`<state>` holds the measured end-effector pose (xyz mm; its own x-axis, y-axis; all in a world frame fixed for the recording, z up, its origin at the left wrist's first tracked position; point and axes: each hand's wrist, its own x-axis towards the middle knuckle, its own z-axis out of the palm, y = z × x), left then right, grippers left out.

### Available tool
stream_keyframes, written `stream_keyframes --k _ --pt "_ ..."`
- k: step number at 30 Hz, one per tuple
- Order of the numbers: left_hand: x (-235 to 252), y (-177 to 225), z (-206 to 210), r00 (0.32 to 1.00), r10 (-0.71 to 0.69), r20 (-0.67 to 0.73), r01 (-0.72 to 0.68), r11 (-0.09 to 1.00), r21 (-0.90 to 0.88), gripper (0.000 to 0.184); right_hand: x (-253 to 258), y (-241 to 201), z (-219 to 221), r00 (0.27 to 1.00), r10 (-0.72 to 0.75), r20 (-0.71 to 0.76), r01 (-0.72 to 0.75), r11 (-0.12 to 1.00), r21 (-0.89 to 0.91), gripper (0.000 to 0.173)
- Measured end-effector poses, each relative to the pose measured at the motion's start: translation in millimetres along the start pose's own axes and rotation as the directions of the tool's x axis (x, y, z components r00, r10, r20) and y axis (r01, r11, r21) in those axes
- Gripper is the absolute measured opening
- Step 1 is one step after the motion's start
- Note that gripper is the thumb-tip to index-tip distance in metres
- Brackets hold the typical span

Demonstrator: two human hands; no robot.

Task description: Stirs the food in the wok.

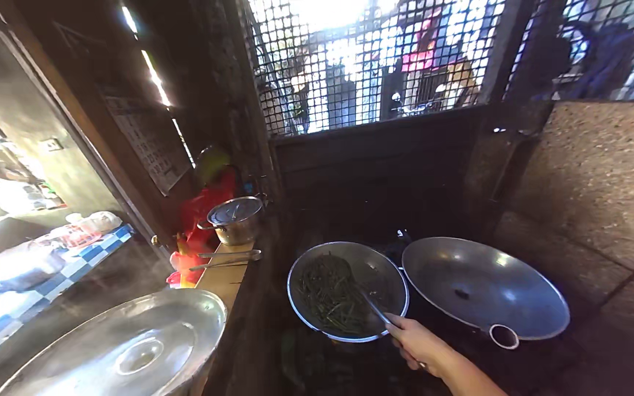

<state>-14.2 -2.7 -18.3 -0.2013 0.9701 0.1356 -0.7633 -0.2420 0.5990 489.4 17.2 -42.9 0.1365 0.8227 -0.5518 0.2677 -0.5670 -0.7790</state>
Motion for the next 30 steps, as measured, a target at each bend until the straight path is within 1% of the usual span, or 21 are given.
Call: stream_keyframes --k 1,2,4,5,7,9,10,12,13,15,17,18,19,20,22,23,25,26,28,29,30 --pt "2 0 1 1.000 0.006 -0.024 -0.006 1.000 0.001 0.036 -14 -3 -9 1.000 -0.030 0.008 0.031 0.993 -0.115 0.048" --pt "5 0 -2 1.000 0.011 -0.006 -0.011 1.000 0.002 0.038 -29 -5 -22 0.998 -0.063 0.006 0.063 0.976 -0.209 0.049" --pt "9 -2 -15 0.998 0.035 0.054 -0.034 0.999 -0.022 0.038 -48 -3 -46 0.989 -0.139 -0.049 0.117 0.941 -0.319 0.049" --pt "7 -3 -9 0.998 0.042 0.051 -0.042 0.999 -0.017 0.039 -50 -1 -54 0.980 -0.173 -0.093 0.128 0.922 -0.364 0.049" --pt "1 -3 10 0.999 0.045 -0.012 -0.045 0.999 0.016 0.040 -45 5 -60 0.965 -0.178 -0.192 0.077 0.894 -0.442 0.049" --pt "-1 -3 15 0.998 0.056 -0.008 -0.055 0.998 0.032 0.037 -43 12 -56 0.965 -0.093 -0.247 -0.036 0.882 -0.470 0.048" --pt "-1 -3 16 0.998 0.060 0.004 -0.060 0.997 0.053 0.034 -46 16 -50 0.967 -0.038 -0.250 -0.079 0.893 -0.443 0.048" --pt "-3 -2 13 0.998 0.053 0.041 -0.056 0.994 0.091 0.028 -57 24 -35 0.982 0.088 -0.164 -0.134 0.947 -0.291 0.046" --pt "1 -1 0 0.996 0.050 0.080 -0.057 0.994 0.088 0.027 -59 24 -26 0.987 0.119 -0.112 -0.138 0.974 -0.180 0.046" --pt "-1 -1 -5 0.996 0.024 0.082 -0.035 0.991 0.132 0.033 -48 23 -2 0.992 0.128 -0.017 -0.126 0.985 0.114 0.042" --pt "-4 2 7 1.000 -0.001 -0.020 0.005 0.982 0.188 0.041 -28 20 19 0.992 0.117 0.048 -0.127 0.900 0.417 0.035" --pt "-3 0 4 0.998 0.008 -0.056 0.002 0.985 0.174 0.039 -21 17 24 0.992 0.107 0.061 -0.124 0.855 0.503 0.032" --pt "-1 -2 -6 0.997 0.019 -0.069 -0.008 0.989 0.146 0.037 -20 15 25 0.994 0.093 0.060 -0.110 0.837 0.537 0.033" --pt "2 -3 -13 0.998 0.020 -0.054 -0.012 0.990 0.144 0.037 -24 11 24 0.996 0.073 0.048 -0.087 0.847 0.525 0.035" --pt "2 -5 -19 0.999 0.015 -0.043 -0.009 0.992 0.123 0.043 -44 3 16 1.000 0.026 0.004 -0.025 0.916 0.400 0.040" --pt "0 -5 -11 0.996 0.011 -0.086 -0.001 0.994 0.113 0.044 -56 -4 12 1.000 0.000 -0.020 0.006 0.954 0.299 0.043" --pt "-8 -2 13 0.983 0.020 -0.183 0.005 0.991 0.135 0.042 -76 -19 10 0.999 -0.046 -0.025 0.048 0.997 0.065 0.046" --pt "-9 -2 14 0.979 0.030 -0.199 -0.005 0.992 0.125 0.040 -83 -26 10 0.998 -0.062 -0.016 0.061 0.997 -0.048 0.047" --pt "-11 2 12 0.987 0.055 -0.150 -0.035 0.991 0.132 0.032 -86 -34 10 0.996 -0.085 -0.007 0.082 0.971 -0.224 0.049" --pt "-11 0 17 0.983 0.076 -0.167 -0.055 0.991 0.126 0.031 -82 -33 8 0.994 -0.105 -0.013 0.097 0.955 -0.279 0.050" --pt "-13 -2 31 0.975 0.090 -0.205 -0.059 0.987 0.151 0.034 -75 -32 5 0.992 -0.124 -0.026 0.110 0.944 -0.312 0.051"
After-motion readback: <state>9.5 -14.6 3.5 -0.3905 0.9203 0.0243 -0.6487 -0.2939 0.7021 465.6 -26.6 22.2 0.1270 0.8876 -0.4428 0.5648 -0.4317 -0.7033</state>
